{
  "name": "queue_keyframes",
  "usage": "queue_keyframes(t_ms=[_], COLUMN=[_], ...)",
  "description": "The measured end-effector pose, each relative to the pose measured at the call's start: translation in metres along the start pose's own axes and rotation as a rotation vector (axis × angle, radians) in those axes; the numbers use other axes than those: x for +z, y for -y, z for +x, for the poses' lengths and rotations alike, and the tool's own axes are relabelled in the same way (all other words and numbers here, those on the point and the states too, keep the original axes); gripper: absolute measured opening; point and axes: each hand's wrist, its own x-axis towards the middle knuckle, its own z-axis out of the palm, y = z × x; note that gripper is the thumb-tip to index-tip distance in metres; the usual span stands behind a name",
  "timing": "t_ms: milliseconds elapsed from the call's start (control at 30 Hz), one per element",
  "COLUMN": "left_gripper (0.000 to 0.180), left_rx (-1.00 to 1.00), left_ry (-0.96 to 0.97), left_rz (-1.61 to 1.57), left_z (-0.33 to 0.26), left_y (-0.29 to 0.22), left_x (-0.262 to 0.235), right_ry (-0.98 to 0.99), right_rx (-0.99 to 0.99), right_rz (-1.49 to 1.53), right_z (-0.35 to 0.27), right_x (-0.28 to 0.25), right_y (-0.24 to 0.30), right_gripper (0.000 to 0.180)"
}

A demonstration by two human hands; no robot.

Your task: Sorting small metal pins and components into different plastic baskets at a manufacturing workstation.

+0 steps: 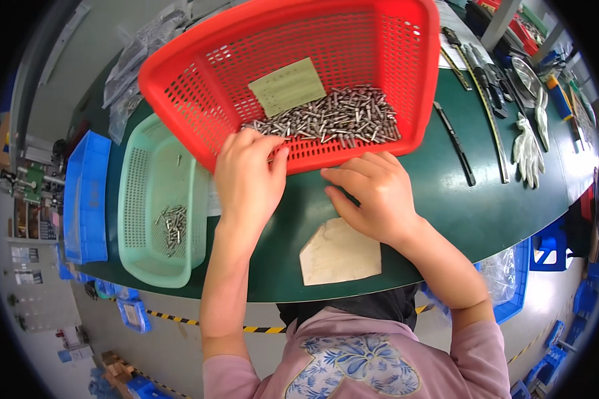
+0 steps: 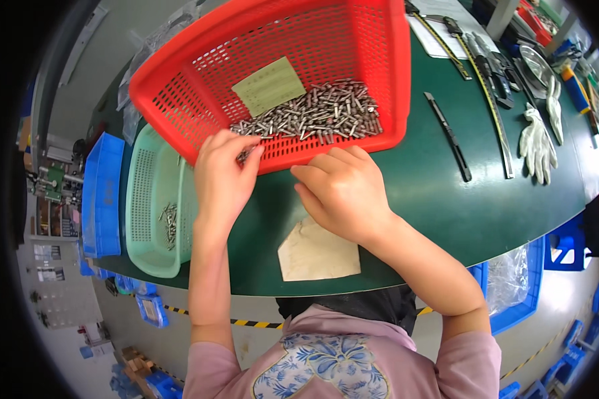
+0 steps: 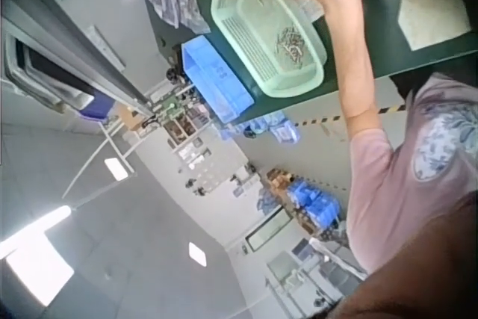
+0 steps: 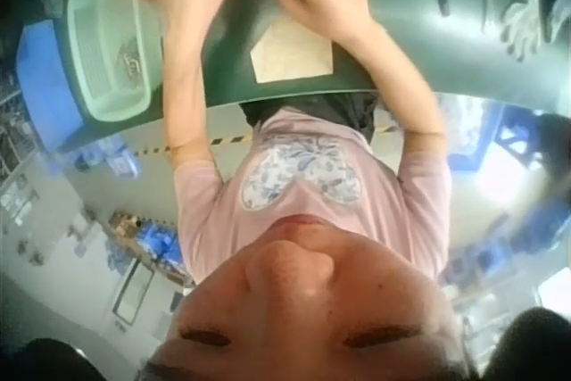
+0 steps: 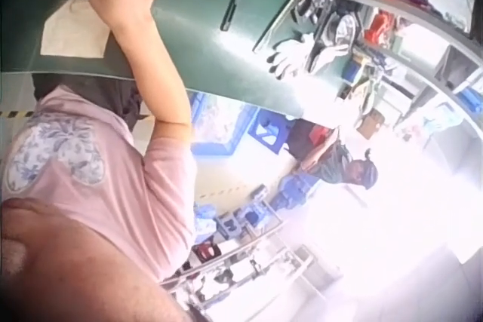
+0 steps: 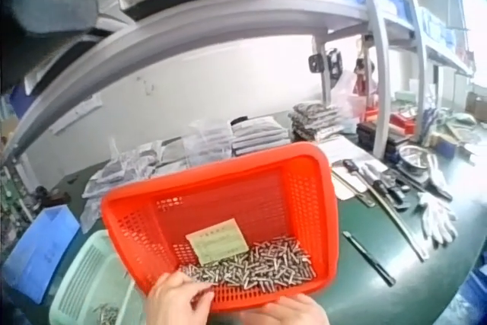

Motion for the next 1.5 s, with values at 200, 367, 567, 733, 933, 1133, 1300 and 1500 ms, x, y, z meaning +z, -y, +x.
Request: queue_keyframes(t_ms=[200,367,567,733,933,1133,1300,1500], left_gripper=[0.008,0.007,0.010,0.009,0.008,0.008,0.008,0.014], left_rx=[0.039,0.047,0.064,0.057,0.057,0.057,0.122,0.472], left_ry=[0.047,0.033,-0.017,-0.071,-0.107,-0.157,-0.202,-0.121], left_rz=[0.065,0.064,0.184,0.053,-0.154,-0.253,-0.261,-0.207], left_z=[0.034,0.034,0.031,0.018,-0.020,-0.029,-0.026,0.009], left_y=[0.006,0.007,0.009,0.006,-0.003,0.002,0.004,-0.011], left_x=[0.043,0.051,0.052,0.041,0.025,0.029,0.033,0.043], right_ry=[-0.076,-0.094,-0.153,-0.113,-0.074,0.115,0.061,-0.102], right_rx=[0.083,0.133,0.159,0.183,0.089,-0.036,0.038,0.362], right_rz=[-0.061,-0.123,-0.249,-0.321,-0.470,-0.511,-0.353,-0.040], right_z=[0.005,0.006,0.009,0.011,0.025,0.039,0.042,0.018], right_x=[-0.002,-0.006,-0.004,-0.001,0.004,-0.009,-0.019,-0.021], right_y=[-0.005,-0.012,-0.022,-0.033,-0.042,-0.050,-0.047,-0.037], right_gripper=[0.012,0.014,0.011,0.013,0.014,0.014,0.006,0.008])
